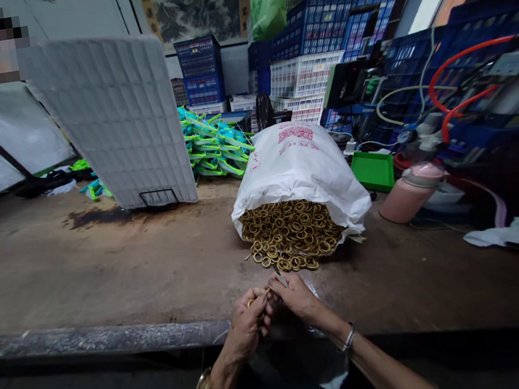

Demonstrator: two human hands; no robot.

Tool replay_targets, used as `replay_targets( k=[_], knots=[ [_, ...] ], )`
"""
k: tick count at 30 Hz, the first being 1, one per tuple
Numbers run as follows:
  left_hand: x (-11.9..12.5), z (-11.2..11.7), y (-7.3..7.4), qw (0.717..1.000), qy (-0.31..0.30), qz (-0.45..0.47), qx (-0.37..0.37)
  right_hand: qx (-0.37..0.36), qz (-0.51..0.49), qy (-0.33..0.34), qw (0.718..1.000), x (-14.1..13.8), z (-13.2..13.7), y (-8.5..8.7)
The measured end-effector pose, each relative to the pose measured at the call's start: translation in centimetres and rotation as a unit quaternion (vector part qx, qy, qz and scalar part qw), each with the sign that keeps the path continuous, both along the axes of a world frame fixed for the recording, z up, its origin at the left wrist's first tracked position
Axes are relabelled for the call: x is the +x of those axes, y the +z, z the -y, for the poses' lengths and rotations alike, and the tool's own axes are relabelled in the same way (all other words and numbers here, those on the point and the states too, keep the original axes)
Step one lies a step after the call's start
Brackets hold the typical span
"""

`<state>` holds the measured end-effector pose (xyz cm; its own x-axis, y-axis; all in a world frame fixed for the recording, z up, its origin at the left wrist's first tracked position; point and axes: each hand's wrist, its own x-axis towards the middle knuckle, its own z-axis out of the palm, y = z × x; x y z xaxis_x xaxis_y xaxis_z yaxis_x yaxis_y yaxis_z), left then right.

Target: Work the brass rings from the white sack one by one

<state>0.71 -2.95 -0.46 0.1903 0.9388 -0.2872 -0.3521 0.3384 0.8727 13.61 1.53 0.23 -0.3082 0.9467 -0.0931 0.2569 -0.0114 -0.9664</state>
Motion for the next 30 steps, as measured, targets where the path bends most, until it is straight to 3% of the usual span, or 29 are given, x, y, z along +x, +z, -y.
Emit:
replay_targets(
  k=[10, 15, 21, 25, 30],
  knots=[
    [0.4, 0.1, 0.8, 0.998, 0.026, -0.063, 0.001, 0.096, 0.112, 0.023, 0.989, 0.0, 0.7, 0.5],
    [0.3, 0.2, 0.8, 0.997, 0.030, -0.074, 0.007, 0.098, 0.113, 0.025, 0.988, -0.2, 0.7, 0.7],
    [0.2, 0.3, 0.9, 0.996, 0.026, -0.079, 0.006, 0.093, 0.109, 0.006, 0.990, 0.2, 0.3, -0.2],
    [0.4, 0.2, 1.1, 0.996, 0.045, -0.073, -0.008, 0.157, 0.255, -0.007, 0.954, 0.6, 0.7, -0.5],
    [0.5, 0.1, 1.0, 0.996, 0.055, -0.065, -0.006, 0.186, 0.355, 0.068, 0.914, 0.8, 1.5, -0.3]
  ],
)
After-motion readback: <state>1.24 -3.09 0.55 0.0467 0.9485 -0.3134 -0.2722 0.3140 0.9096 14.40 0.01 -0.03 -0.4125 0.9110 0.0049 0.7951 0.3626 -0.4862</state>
